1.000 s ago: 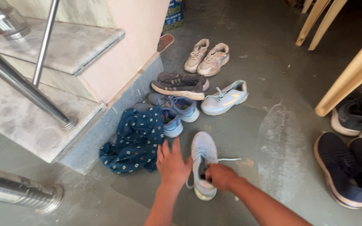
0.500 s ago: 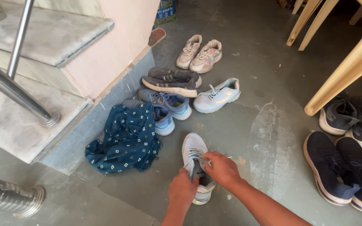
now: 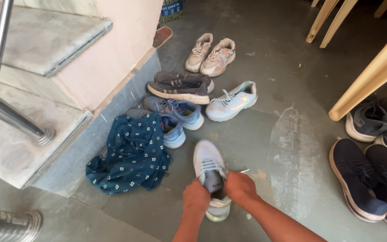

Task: The person picks up a light-colored sneaker, wipes it with a dark blue patterned cloth, and then ties the laces. The person repeats this process for a second sneaker, wiping and tying the laces before placing it with other shoes.

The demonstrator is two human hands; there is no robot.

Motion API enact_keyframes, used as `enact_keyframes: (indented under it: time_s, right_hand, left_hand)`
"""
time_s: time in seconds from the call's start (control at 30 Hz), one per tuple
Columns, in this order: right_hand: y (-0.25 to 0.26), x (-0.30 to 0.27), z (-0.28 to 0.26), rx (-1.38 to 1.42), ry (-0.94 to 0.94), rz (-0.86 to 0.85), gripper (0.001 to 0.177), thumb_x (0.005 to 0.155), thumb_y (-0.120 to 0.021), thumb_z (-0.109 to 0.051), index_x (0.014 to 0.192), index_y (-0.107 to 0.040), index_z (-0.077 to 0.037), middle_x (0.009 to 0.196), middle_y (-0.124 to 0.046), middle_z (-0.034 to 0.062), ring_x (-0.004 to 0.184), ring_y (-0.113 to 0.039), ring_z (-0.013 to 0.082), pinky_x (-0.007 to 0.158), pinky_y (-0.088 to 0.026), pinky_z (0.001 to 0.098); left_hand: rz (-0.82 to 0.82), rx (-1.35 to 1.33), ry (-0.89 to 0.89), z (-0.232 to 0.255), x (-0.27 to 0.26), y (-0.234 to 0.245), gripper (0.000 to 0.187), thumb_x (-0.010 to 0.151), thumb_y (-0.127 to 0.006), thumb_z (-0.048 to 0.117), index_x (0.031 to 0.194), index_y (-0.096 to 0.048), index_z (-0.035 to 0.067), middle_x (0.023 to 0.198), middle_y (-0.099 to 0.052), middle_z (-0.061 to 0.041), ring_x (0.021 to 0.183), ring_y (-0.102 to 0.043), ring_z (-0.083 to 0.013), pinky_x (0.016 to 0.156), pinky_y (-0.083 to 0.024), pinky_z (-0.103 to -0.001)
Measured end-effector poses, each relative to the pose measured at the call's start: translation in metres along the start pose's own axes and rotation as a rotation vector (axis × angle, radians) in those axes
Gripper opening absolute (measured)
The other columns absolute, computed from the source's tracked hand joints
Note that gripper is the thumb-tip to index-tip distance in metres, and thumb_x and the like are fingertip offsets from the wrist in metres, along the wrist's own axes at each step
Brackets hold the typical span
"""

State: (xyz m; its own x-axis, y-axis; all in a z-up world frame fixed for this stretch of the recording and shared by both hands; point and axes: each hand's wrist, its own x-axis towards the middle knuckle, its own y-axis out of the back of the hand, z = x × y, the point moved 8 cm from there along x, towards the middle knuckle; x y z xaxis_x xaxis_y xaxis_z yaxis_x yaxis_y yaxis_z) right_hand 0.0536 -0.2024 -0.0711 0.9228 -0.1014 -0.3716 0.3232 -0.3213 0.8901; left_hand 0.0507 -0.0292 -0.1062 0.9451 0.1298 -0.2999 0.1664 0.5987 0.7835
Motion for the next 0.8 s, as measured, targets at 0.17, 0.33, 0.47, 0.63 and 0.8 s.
enact_keyframes:
  time_s: [0.17,0.33,0.47,0.63,0.8]
  right_hand:
    - [0.050,-0.008,-0.012,0.225,0.235,0.396,0.037,0.092,-0.059,-0.018,0.127,-0.058,-0.007,0.092,-0.073,0.0231,0.081,-0.071,0.0444,0.073,-0.057,0.0515]
    - [0.025,-0.014,-0.013,0.144,0.159,0.151,0.030,0.094,-0.058,-0.015,0.121,-0.052,-0.004,0.088,-0.072,0.0253,0.085,-0.072,0.0422,0.075,-0.059,0.0501]
    - [0.008,-0.016,-0.004,0.199,0.137,0.174,0.031,0.092,-0.058,-0.014,0.120,-0.050,-0.003,0.089,-0.071,0.0279,0.086,-0.070,0.0459,0.077,-0.056,0.0536]
    - [-0.004,-0.016,0.005,0.230,0.188,0.208,0.032,0.092,-0.054,-0.011,0.122,-0.048,-0.002,0.092,-0.071,0.0268,0.086,-0.070,0.0469,0.074,-0.056,0.0539]
    - [-0.023,-0.014,0.008,0.211,0.088,0.047,0.040,0.095,-0.054,-0.013,0.131,-0.043,-0.003,0.091,-0.071,0.0273,0.087,-0.071,0.0450,0.077,-0.057,0.0529]
  left_hand:
    - [0.298,-0.333,-0.236,0.020,-0.012,0.043,0.055,0.080,-0.066,0.007,0.131,-0.045,0.007,0.114,-0.068,-0.025,0.104,-0.064,-0.0476,0.084,-0.051,-0.055]
    - [0.173,-0.348,-0.139,0.014,-0.031,0.037,0.061,0.082,-0.062,0.001,0.137,-0.037,0.011,0.118,-0.067,-0.023,0.107,-0.064,-0.0472,0.086,-0.051,-0.054]
    - [0.104,-0.244,-0.111,0.006,-0.031,0.026,0.058,0.085,-0.061,0.002,0.137,-0.038,0.012,0.119,-0.067,-0.023,0.108,-0.065,-0.0471,0.089,-0.051,-0.054]
    - [0.257,-0.460,-0.232,0.006,-0.042,0.031,0.065,0.081,-0.057,-0.001,0.141,-0.035,0.013,0.119,-0.066,-0.023,0.103,-0.066,-0.0470,0.081,-0.054,-0.052]
    - [0.137,-0.284,-0.135,0.005,-0.039,0.029,0.058,0.086,-0.056,0.000,0.139,-0.037,0.013,0.119,-0.068,-0.022,0.105,-0.066,-0.0477,0.086,-0.052,-0.054]
